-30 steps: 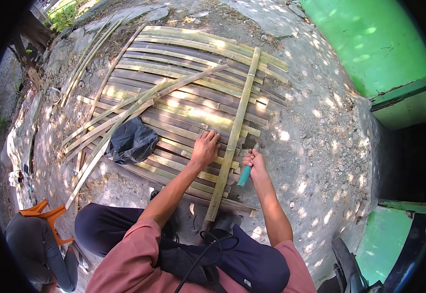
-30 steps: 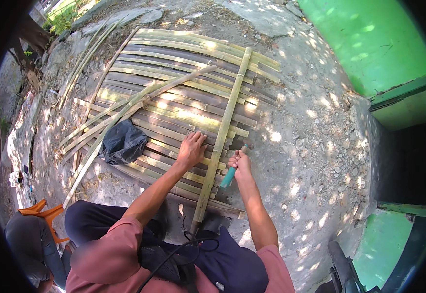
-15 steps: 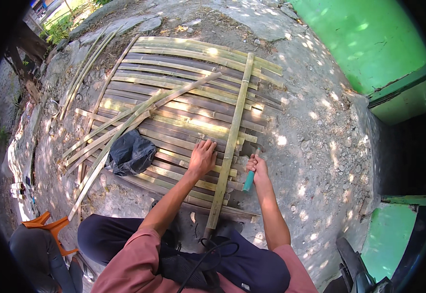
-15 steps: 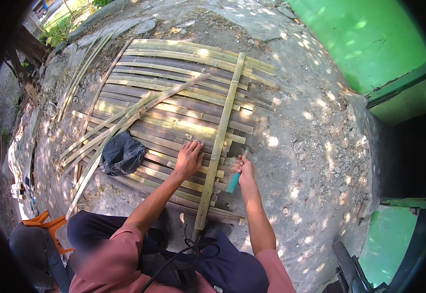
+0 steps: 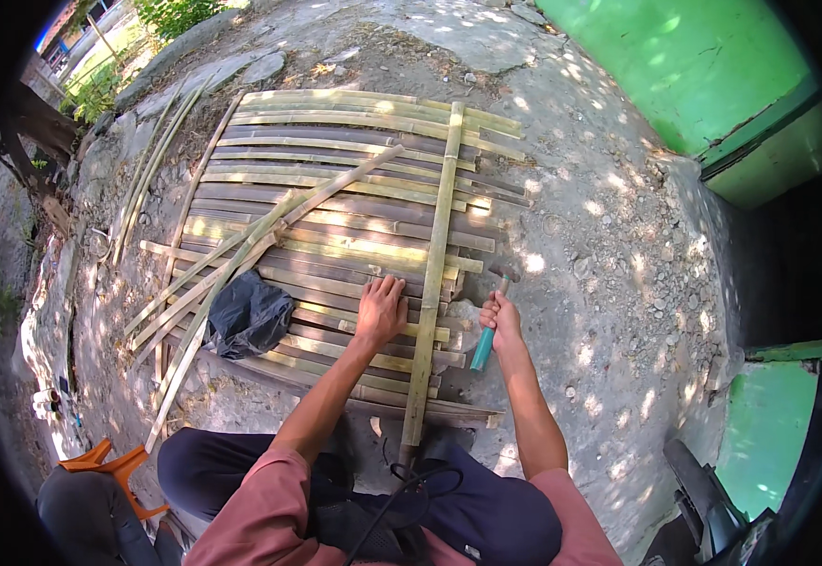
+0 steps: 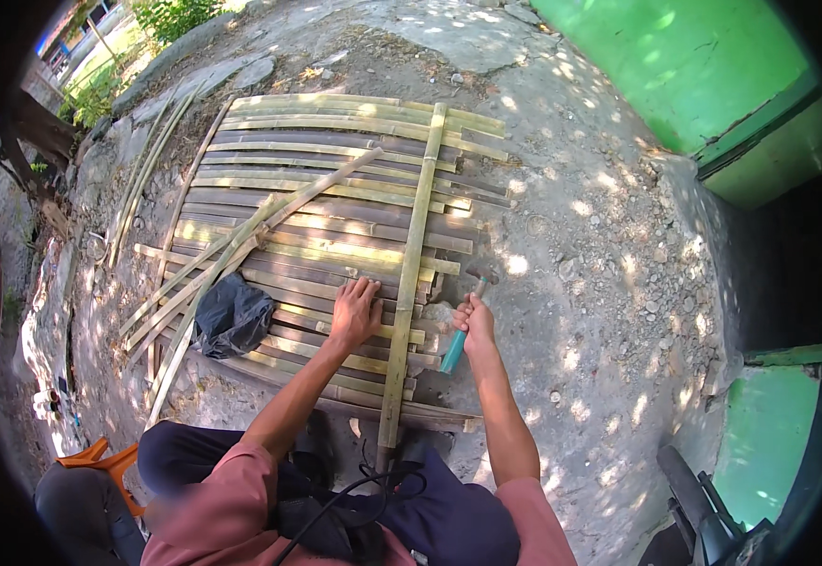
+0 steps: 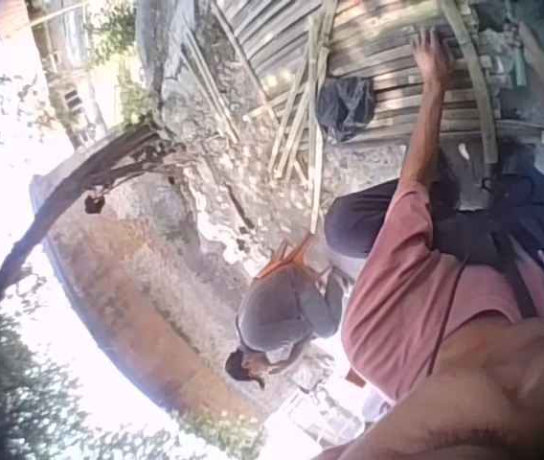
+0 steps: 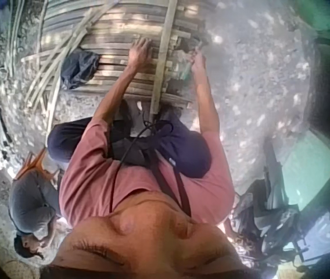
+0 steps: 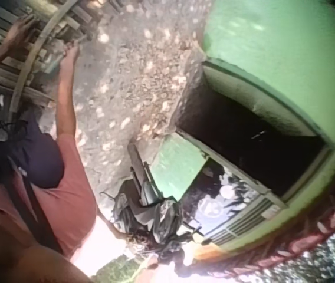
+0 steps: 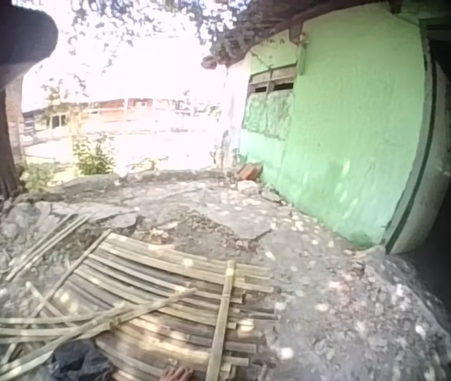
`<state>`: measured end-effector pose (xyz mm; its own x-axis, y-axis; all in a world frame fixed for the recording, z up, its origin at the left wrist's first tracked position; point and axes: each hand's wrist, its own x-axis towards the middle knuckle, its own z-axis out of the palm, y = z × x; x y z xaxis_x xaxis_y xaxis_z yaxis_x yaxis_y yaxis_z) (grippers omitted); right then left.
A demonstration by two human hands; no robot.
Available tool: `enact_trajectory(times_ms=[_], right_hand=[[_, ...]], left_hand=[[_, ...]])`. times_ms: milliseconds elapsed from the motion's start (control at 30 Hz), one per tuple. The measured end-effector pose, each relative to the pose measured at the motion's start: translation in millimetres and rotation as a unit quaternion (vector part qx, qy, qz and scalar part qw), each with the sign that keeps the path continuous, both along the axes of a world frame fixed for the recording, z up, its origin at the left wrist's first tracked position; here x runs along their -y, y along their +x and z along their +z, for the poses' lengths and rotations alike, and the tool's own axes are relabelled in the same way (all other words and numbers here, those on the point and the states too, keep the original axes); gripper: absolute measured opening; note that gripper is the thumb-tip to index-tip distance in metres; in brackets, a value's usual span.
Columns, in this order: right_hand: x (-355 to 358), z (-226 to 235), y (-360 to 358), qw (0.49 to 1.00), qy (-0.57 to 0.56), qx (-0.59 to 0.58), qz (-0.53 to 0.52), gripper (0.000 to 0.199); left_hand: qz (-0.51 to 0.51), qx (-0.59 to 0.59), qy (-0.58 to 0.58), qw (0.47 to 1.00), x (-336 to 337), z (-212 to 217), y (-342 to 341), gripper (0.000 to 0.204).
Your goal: The person constructs a bamboo panel by aligning thin bamboo slats across a support beam and securing them using a hammer and small nails.
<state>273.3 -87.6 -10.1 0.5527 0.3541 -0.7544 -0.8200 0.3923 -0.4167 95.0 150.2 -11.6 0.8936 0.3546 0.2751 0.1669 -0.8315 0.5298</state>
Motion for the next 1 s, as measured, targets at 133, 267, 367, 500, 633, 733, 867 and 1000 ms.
enact_trajectory(times_ms=[133,267,367,500,633,733,867,1000], right_hand=[[9.5,-5.8,2.1,0.992,-0.050,0.017,-0.119,0.024],[22.2,-24.7,11.2,0.980,0.058,-0.095,-0.168,0.028],[31.8,-34.5,-0.6,0.975,0.137,-0.158,-0.082,0.029],[29.2,-23.4,2.0,0.967,0.152,-0.198,0.046,0.038],[16.1,-20.0,9.8,0.969,0.136,-0.138,0.153,0.037],[2.7,-28.1,14.7,0.961,0.173,-0.189,0.106,0.033],[-0.4,-30.1,18.0,0.937,0.246,-0.207,0.135,0.029],[-12.7,-28.9,17.2,0.943,0.237,-0.198,0.125,0.029]], left_hand=[[0.005,-0.136,-0.060,0.989,-18.4,9.1,26.2,0.050],[0.096,-0.033,0.064,0.993,-34.0,-11.9,60.8,0.078],[0.107,-0.095,0.081,0.986,-37.6,-27.0,74.6,0.088],[0.112,-0.064,0.062,0.990,-31.4,-29.0,74.2,0.085],[0.111,-0.072,0.049,0.990,-30.4,-22.8,77.4,0.084],[0.107,-0.070,0.026,0.991,-28.6,-18.9,79.3,0.083],[0.100,-0.095,0.062,0.988,-29.5,-17.8,80.9,0.080],[0.105,-0.085,0.036,0.990,-29.7,-19.7,80.0,0.079]])
